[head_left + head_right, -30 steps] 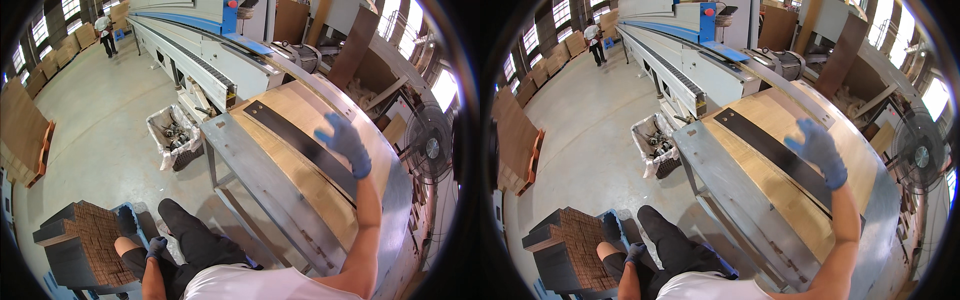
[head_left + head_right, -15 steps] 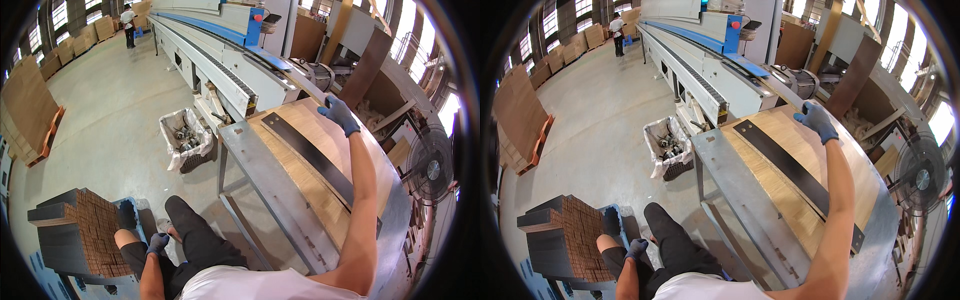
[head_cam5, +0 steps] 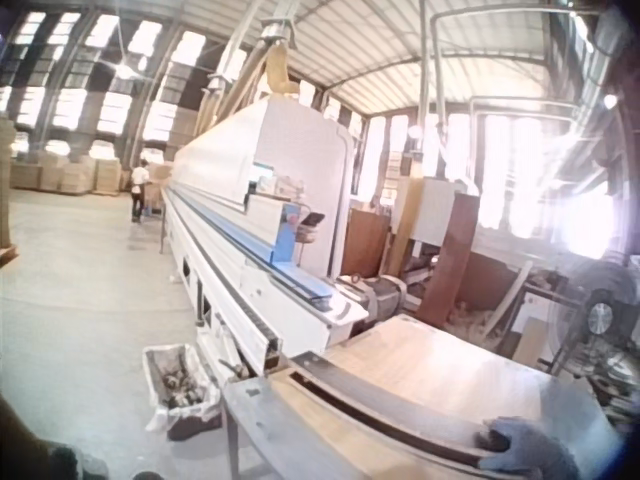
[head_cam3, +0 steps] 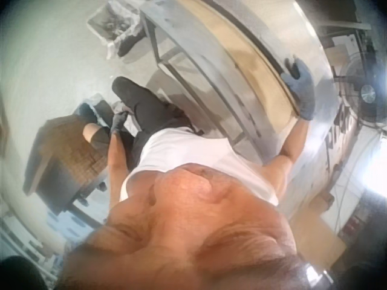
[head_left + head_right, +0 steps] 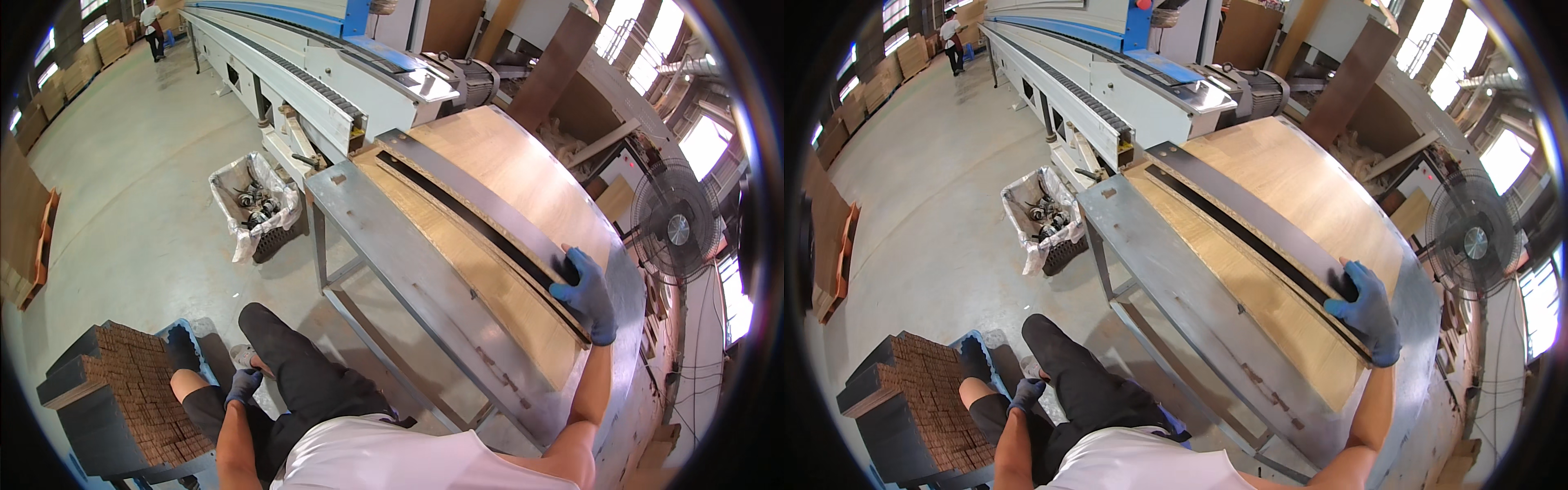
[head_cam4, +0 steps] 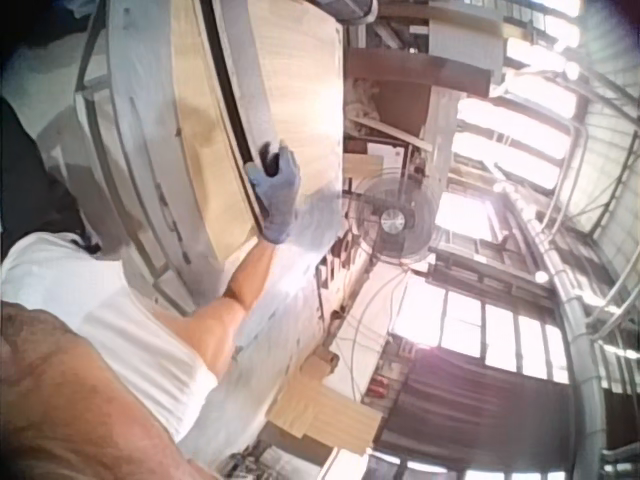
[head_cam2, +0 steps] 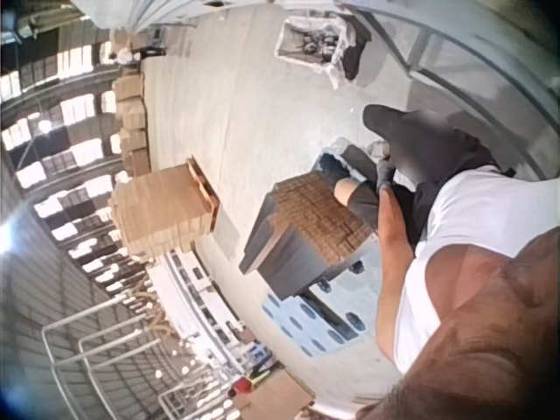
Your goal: The person stacks wooden panels from a work table onto a pallet by hand, removes their work gloves, and walks to a shelf to tear a piece of paper from a roll.
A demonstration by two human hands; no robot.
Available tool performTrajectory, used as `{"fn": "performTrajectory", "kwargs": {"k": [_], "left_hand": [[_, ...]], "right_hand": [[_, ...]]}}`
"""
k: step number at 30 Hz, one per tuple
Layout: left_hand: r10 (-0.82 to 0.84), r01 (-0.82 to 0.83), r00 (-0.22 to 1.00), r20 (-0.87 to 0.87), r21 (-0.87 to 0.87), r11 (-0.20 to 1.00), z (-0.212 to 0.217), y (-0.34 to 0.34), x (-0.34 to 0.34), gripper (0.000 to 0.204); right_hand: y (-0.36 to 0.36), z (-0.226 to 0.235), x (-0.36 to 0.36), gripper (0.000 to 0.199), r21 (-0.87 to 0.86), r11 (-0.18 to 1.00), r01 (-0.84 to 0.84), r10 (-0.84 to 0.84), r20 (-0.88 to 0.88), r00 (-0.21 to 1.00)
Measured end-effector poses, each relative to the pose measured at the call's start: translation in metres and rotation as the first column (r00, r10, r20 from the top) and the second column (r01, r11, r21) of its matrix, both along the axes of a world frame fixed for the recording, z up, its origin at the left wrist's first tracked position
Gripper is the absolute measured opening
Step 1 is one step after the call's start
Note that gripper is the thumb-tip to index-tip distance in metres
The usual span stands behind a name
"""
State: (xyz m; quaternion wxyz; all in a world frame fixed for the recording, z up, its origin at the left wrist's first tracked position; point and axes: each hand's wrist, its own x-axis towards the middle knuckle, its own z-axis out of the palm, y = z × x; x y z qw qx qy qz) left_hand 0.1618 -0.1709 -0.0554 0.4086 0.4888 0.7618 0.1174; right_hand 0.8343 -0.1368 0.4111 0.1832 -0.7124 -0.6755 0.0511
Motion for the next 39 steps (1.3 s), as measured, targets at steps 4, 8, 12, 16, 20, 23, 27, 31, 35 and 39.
{"fn": "performTrajectory", "kwargs": {"k": [4,8,12,16,20,23,27,31,35,39], "left_hand": [[-0.052,0.051,0.998,0.026,0.018,0.999,-0.012,0.005,-0.001,0.031],[-0.028,0.026,0.998,0.058,0.04,0.999,-0.009,0.003,0.0,0.033],[0.079,-0.077,0.995,0.066,-0.031,0.997,-0.006,-0.003,0.001,0.037],[0.082,-0.084,0.993,0.086,0.021,0.996,0.012,-0.006,0.002,0.038],[0.069,-0.076,0.995,0.072,0.1,0.992,0.019,-0.016,-0.005,0.037],[-0.026,0.026,1.0,-0.004,0.13,0.991,0.033,-0.014,-0.001,0.036],[-0.071,0.08,0.996,-0.059,0.17,0.982,0.042,-0.006,0.005,0.038],[0.033,-0.035,0.999,0.011,0.308,0.951,0.061,-0.015,0.001,0.037],[0.161,-0.315,0.917,0.365,0.415,0.854,0.111,0.006,0.027,0.035],[-0.003,-0.347,0.83,0.557,0.522,0.779,0.214,0.013,0.1,0.04]], "right_hand": [[-0.028,-0.015,0.014,0.074,0.076,0.996,0.054,-0.052,-0.039,0.998],[-0.013,0.002,-0.004,0.078,-0.115,0.993,-0.011,0.011,0.003,1.0],[0.029,-0.003,-0.027,0.091,-0.175,0.976,-0.13,0.144,0.07,0.987],[0.053,-0.016,-0.031,0.098,-0.17,0.977,-0.127,0.148,0.121,0.981],[0.061,-0.021,-0.034,0.1,-0.22,0.97,-0.102,0.124,0.086,0.989],[0.062,-0.027,-0.031,0.099,-0.218,0.971,-0.1,0.132,0.138,0.982],[0.051,-0.034,-0.022,0.097,-0.132,0.982,-0.138,0.156,0.139,0.978],[0.042,-0.039,-0.049,0.096,-0.069,0.974,-0.216,0.223,0.119,0.967],[0.023,-0.036,-0.088,0.094,-0.049,0.963,-0.267,0.27,0.099,0.958],[0.016,-0.029,-0.151,0.091,-0.057,0.928,-0.368,0.373,0.116,0.921]]}}
